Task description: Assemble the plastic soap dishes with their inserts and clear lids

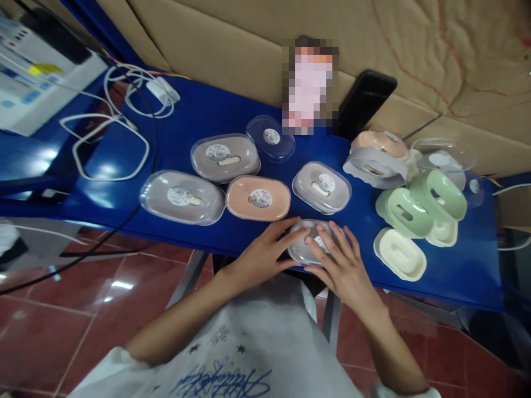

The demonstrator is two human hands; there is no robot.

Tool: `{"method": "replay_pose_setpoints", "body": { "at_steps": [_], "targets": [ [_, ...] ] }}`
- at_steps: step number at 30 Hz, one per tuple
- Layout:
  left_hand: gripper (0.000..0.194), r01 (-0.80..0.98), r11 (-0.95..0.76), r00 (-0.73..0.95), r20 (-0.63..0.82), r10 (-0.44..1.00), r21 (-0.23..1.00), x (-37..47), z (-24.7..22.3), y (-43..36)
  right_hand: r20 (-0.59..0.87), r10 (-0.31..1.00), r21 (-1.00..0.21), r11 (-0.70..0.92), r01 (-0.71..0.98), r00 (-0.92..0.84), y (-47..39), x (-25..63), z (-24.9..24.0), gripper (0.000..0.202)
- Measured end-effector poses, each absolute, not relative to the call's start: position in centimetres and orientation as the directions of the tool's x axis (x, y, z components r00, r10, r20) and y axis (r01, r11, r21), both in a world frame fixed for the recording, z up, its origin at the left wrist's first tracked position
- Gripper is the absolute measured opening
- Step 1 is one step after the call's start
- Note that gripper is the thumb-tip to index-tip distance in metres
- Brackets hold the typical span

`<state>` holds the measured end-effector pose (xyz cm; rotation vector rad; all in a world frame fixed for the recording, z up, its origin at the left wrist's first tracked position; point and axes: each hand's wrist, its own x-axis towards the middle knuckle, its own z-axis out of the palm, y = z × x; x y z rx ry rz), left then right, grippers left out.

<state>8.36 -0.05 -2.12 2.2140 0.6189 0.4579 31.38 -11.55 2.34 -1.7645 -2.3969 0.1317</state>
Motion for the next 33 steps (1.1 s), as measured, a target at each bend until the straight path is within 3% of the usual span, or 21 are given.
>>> {"method": "replay_pose_setpoints", "body": {
  "at_steps": [12, 18, 23, 26, 29, 33],
  "targets": [
    [0.066, 0.264, -0.548, 0.816, 0.119, 0.566, 0.793, 8.8, -1.8, -0.1, 0.107, 0.918, -0.083, 0.39, 0.917, -0.381, -11.2, 31.8, 2.7, 0.056],
    [0.078, 0.259, -0.585, 0.813, 0.154, 0.562, 0.769, 9.0, -2.6, -0.1, 0.118, 0.934, -0.122, 0.35, 0.929, -0.337, -11.1, 32.3, 1.8, 0.06],
    [0.064, 0.255, -0.7, 0.804, 0.255, 0.537, 0.667, 8.1, -1.7, -0.7, 0.209, 0.941, -0.253, 0.316, 0.914, -0.268, -11.1, 32.0, 1.0, 0.055],
    [0.051, 0.355, -0.75, 0.653, 0.426, 0.626, 0.558, 5.4, -1.0, -1.4, 0.281, 0.944, -0.315, 0.264, 0.912, -0.176, -11.0, 31.3, 0.9, 0.041],
    [0.058, 0.627, -0.645, 0.376, 0.556, 0.741, 0.436, 2.1, -1.1, -1.3, 0.299, 0.945, -0.285, 0.222, 0.932, -0.134, -10.4, 30.3, 0.9, 0.034],
    [0.073, 0.788, -0.484, 0.272, 0.489, 0.829, 0.382, -0.3, -2.0, 0.3, 0.267, 0.953, -0.264, 0.214, 0.94, -0.142, -8.9, 28.9, 1.1, 0.038]
  ]
}}
